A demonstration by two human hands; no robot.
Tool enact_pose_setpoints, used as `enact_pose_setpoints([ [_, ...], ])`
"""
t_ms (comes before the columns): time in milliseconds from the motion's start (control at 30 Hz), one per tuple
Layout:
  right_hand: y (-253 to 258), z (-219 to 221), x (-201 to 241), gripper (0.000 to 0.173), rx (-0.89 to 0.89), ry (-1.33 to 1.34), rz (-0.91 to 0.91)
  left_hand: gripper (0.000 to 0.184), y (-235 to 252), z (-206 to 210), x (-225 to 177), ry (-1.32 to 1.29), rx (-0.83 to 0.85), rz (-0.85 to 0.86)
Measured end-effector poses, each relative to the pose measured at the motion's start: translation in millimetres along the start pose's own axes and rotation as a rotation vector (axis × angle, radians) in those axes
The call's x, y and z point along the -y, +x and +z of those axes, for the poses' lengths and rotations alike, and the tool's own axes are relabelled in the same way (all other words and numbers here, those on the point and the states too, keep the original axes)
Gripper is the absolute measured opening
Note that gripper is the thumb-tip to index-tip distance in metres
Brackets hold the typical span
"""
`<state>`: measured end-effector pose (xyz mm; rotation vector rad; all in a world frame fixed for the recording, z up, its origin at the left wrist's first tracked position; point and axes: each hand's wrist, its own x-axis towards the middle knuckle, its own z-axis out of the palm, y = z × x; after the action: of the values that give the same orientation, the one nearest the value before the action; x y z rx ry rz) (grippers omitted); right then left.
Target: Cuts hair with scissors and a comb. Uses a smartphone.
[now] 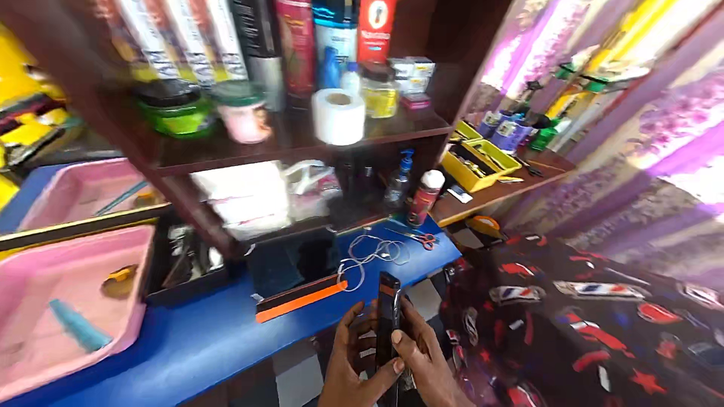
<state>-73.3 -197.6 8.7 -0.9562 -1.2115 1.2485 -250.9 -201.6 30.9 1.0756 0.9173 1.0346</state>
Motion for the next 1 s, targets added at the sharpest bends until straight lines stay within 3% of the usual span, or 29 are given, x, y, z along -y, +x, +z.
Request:
enact_pose_setpoints([
  [133, -29.8, -36.6, 13.3, 0.064, -0.175, -0.047, -0.030, 0.102, 4.2, 52.7, 14.0, 0.031, 0.099, -0.010],
  [367, -77.5, -127.7, 17.7, 0.053, -0.253, 0.425, -0.029, 0.105, 6.8, 145.3, 9.6, 0.157, 0.088, -0.008],
  [467, -98.1, -172.2, 30.5, 0.047, -0.325, 0.557, -0.014, 0.086, 9.3, 187.5, 21.8, 0.024, 0.082, 0.033],
  [567, -111.9, -205.0, 29.5, 0.045, -0.352, 0.604, -0.051, 0.092, 17.3, 229.3, 51.1, -0.138, 0.145, 0.018],
  [633, -116.7, -231.9, 21.4, 0.044, -0.380, 0.507, -0.101, 0.100, 24.4, 253.7, 68.3, -0.243, 0.194, -0.062],
  [800, -121.7, -287.7, 27.1, 0.044, -0.431, -0.139, -0.156, 0.109, 29.8, 294.7, 74.2, -0.551, 0.365, -0.259],
  [900, -136.1, -313.3, 45.1, 0.054, -0.463, -0.488, -0.241, 0.111, 34.1, 310.4, 75.5, -0.473, 0.336, -0.251],
  [1000, -155.7, -325.2, 54.1, 0.062, -0.366, -0.652, -0.399, 0.108, 42.1, 316.1, 77.4, -0.393, 0.331, -0.218],
])
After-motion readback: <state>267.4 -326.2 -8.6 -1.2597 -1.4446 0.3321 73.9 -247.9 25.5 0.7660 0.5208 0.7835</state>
